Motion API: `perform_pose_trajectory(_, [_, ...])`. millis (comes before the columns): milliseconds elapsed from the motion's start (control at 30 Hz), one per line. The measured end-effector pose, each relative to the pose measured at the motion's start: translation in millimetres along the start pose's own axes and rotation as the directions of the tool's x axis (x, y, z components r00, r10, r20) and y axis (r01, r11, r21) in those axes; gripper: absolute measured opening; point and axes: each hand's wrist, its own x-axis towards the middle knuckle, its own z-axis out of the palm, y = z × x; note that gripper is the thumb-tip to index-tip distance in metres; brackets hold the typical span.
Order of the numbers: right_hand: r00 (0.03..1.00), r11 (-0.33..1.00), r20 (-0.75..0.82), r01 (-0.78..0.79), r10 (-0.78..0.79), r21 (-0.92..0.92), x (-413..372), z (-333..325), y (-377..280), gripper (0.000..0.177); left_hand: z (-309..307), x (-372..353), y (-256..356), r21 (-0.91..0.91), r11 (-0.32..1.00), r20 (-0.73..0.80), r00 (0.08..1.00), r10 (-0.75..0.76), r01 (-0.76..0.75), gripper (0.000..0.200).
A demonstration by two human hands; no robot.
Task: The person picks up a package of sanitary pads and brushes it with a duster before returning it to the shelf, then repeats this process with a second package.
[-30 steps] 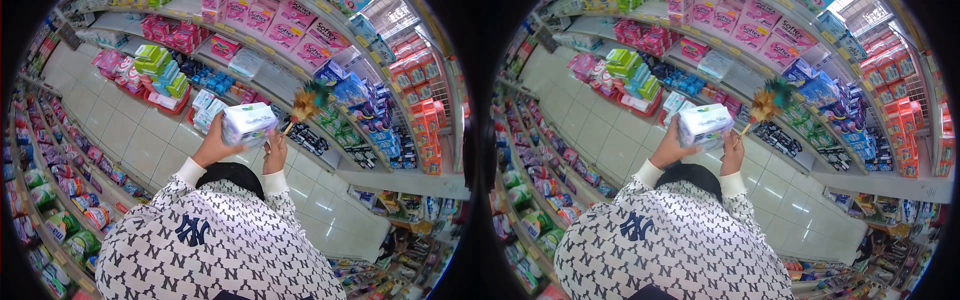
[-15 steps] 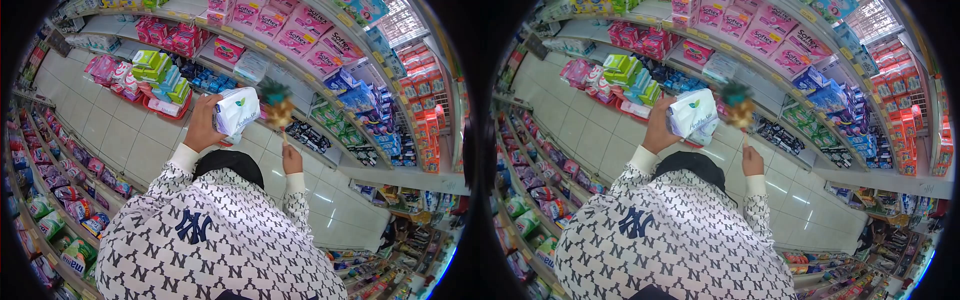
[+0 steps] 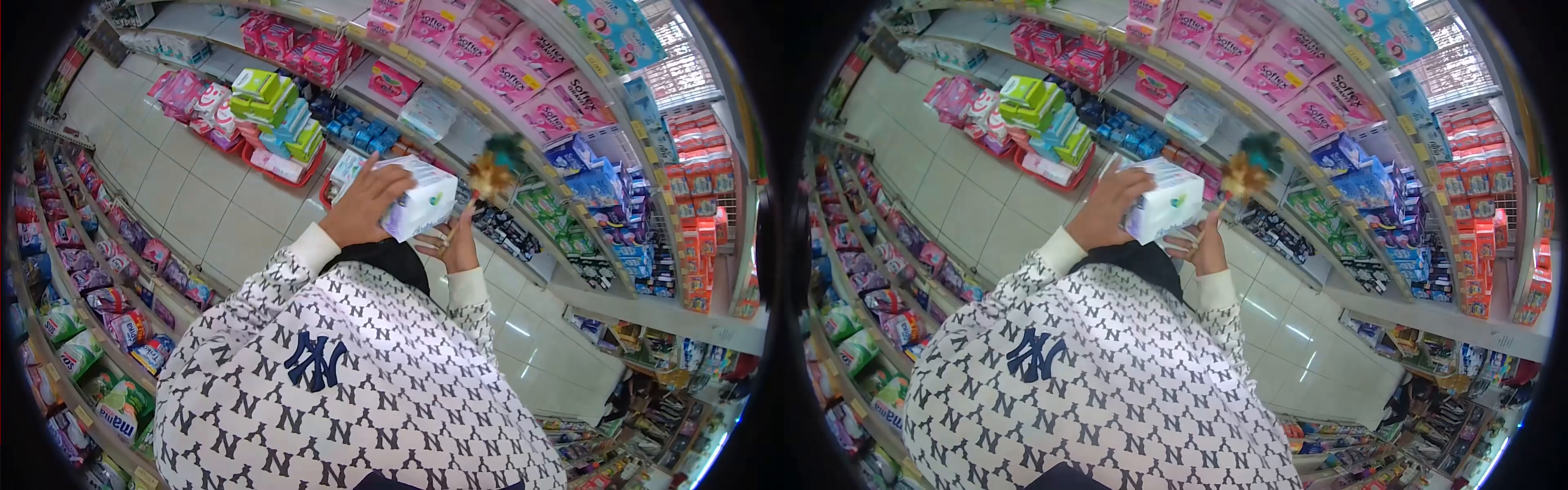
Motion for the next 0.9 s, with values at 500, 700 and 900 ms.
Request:
perform_pose_trajectory(500, [0.948,0.883,0.121,0.220,-0.293,0.415,12,48,-29,0.051,25,-7,-5,-0.242,0.929,0.031,0.959,-0.283,0.281,0.149])
perform_pose_trajectory(700, [0.904,0.866,0.062,0.385,-0.424,0.319,8,74,-16,0.044,30,-4,-10,-0.293,0.882,-0.132,0.898,-0.419,0.368,0.150])
perform_pose_trajectory(900, [0.950,0.938,-0.033,0.313,-0.311,0.151,13,55,-7,0.052,26,-15,-27,-0.306,0.849,-0.205,0.841,-0.501,0.431,0.125])
